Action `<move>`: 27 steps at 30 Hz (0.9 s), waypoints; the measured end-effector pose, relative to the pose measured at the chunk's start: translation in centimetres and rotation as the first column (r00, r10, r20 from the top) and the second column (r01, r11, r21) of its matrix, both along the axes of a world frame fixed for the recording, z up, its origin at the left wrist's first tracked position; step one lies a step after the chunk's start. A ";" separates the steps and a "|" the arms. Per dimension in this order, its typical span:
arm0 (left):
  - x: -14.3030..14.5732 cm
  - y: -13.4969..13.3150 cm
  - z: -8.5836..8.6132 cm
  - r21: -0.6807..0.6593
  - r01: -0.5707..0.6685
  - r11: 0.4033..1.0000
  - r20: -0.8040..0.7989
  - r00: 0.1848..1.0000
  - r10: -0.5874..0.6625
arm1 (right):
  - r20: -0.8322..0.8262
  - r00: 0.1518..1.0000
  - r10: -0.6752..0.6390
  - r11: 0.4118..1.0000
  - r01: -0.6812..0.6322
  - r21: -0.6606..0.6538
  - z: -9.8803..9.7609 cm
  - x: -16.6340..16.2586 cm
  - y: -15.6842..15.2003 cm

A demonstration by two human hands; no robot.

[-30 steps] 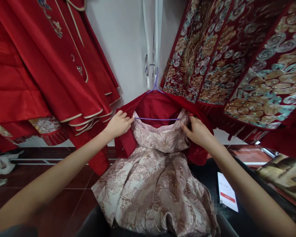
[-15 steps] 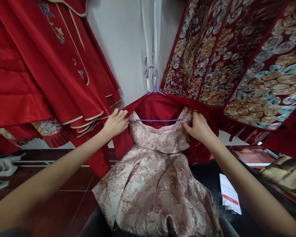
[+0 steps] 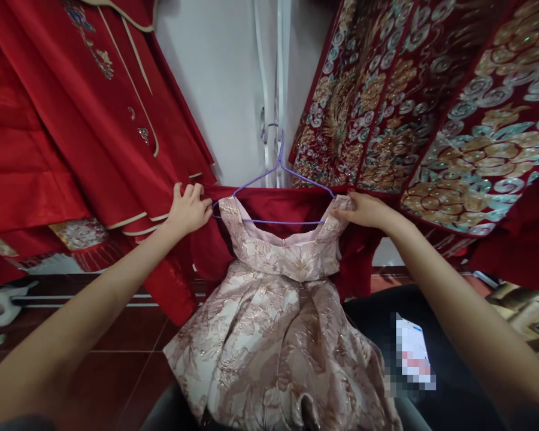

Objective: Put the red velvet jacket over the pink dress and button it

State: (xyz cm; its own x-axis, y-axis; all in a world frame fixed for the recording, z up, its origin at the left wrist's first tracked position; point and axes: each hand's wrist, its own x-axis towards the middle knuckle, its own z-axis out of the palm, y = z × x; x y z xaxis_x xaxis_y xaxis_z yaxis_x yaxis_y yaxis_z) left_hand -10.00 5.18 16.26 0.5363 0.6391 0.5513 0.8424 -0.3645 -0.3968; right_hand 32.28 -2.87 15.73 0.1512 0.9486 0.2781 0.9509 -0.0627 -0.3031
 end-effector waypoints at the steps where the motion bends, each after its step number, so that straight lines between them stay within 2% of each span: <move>1: -0.2 0.0 -0.4 -0.015 -0.014 1.000 -0.032 0.999 0.013 | -0.022 1.000 0.010 1.000 -0.010 -0.021 0.1 0.2 0.1; 5: -0.7 -0.2 -2.0 -0.062 -0.054 0.997 -0.099 0.994 0.048 | -0.024 0.999 0.033 0.999 -0.033 0.017 0.0 0.5 -0.4; 8: -0.7 -0.6 -2.4 -0.131 -0.041 0.991 -0.101 0.995 0.028 | 0.014 1.000 0.016 0.998 -0.017 0.065 -0.1 0.3 -1.1; 11: 0.0 -1.0 -1.9 -0.204 -0.032 0.979 -0.036 0.999 0.025 | 0.013 1.000 0.018 0.994 -0.019 0.107 -0.3 -0.1 -1.6; 14: 1.2 -1.4 -0.8 -0.231 -0.008 0.973 0.146 0.988 0.043 | 0.013 0.998 0.066 0.969 -0.068 0.239 -0.5 -0.5 -1.7; 16: 1.9 -1.4 -0.2 -0.224 0.022 0.974 0.209 0.978 0.026 | 0.017 0.996 0.087 0.944 -0.088 0.317 -0.6 -0.9 -1.8; 19: 2.5 -1.1 0.3 -0.204 0.021 0.979 0.161 0.987 0.013 | 0.004 0.998 0.056 0.932 -0.054 0.357 -0.5 -1.4 -1.9; 23: 2.3 -0.4 0.5 -0.240 0.022 0.971 0.094 0.996 0.001 | -0.030 0.999 0.014 0.919 -0.001 0.395 -0.4 -1.8 -2.1; 27: 2.1 -0.6 0.5 -0.191 0.000 0.982 0.043 0.999 0.008 | -0.038 0.999 0.025 0.907 -0.007 0.420 -0.7 -1.3 -2.1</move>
